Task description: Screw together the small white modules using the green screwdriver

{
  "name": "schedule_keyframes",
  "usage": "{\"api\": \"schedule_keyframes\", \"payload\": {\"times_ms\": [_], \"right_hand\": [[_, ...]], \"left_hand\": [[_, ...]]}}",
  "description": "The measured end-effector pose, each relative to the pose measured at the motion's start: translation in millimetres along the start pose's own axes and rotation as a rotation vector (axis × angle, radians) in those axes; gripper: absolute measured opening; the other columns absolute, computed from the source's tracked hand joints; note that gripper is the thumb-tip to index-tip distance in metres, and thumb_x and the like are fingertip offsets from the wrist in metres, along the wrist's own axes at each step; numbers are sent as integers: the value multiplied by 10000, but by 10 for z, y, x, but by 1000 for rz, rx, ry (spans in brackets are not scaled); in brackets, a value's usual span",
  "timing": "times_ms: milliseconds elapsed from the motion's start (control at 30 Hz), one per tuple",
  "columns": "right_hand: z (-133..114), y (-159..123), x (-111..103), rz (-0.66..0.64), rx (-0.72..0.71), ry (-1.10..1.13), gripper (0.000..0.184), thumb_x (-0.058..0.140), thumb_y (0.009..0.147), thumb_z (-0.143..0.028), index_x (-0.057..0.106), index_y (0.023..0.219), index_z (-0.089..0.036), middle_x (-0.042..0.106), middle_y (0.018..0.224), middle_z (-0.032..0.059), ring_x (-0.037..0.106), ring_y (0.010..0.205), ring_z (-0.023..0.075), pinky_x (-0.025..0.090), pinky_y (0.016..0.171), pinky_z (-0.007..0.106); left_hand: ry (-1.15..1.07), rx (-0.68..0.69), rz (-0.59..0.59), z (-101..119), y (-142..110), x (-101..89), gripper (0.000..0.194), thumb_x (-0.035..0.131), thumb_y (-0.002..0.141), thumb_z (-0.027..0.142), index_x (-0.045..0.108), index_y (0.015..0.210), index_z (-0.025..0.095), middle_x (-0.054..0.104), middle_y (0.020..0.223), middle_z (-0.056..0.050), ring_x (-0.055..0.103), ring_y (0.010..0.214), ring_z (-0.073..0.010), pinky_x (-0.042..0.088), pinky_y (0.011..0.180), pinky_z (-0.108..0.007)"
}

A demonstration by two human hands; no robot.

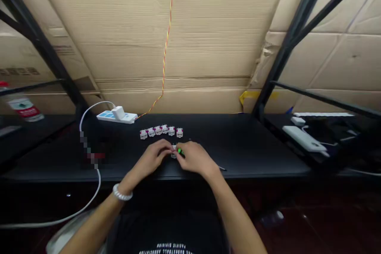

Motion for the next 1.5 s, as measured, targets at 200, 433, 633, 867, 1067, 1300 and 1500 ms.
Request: {"api": "schedule_keyframes", "payload": {"times_ms": [200,433,633,867,1067,1300,1500], "right_hand": [[36,16,46,-45,25,-52,202,597,1060,-292,782,1042,-216,835,988,95,773,886,242,398,733,296],[69,32,93,-66,41,-101,205,589,1062,-309,776,1054,-226,833,996,98,777,887,253,387,710,301],[76,44,119,-81,26,-104,178,607,1052,-303,774,1062,-241,837,1013,94,781,905,262,375,702,302],[106,47,138,-84,23,-94,169,610,1044,-284,771,1086,-253,833,1024,78,769,905,246,385,716,288],[112,51,144,-91,28,-92,173,605,1052,-301,762,1088,-238,827,1016,92,766,896,253,389,712,296],[97,-32,-14,-53,17,21,196,646,1005,-258,713,1176,-190,810,1107,122,758,1013,271,501,847,326],[247,-455,-588,298,-69,230,528,519,1019,-187,515,1546,-215,744,1230,127,739,1052,248,620,964,421]], "left_hand": [[37,40,-45,-94,-15,73,201,551,1041,195,738,969,203,731,1410,-144,652,1391,-313,505,1192,-490],[49,40,-70,-184,-22,126,212,526,1049,170,731,1003,206,793,1282,-118,726,1289,-285,558,1132,-447],[88,64,-96,-206,-23,133,200,547,1032,144,735,991,199,770,1341,-128,728,1279,-290,555,1142,-452],[104,69,-113,-234,-35,145,198,540,1042,156,731,1026,205,747,1379,-130,722,1282,-288,557,1143,-455],[117,92,-139,-214,-48,142,145,596,1030,178,735,1057,208,738,1385,-129,700,1310,-293,547,1159,-475],[122,63,-86,-151,-47,155,122,620,995,142,726,975,201,758,1345,-129,721,1268,-295,556,1140,-464],[60,78,-98,-20,-102,266,137,618,1003,154,736,960,208,771,1325,-123,739,1244,-285,585,1100,-438]]}}
Point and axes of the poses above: each hand's wrist, its own y-axis towards the middle knuckle, its own x-axis out of the palm, z = x × y, the point moved 4 cm from there along y, towards the middle knuckle
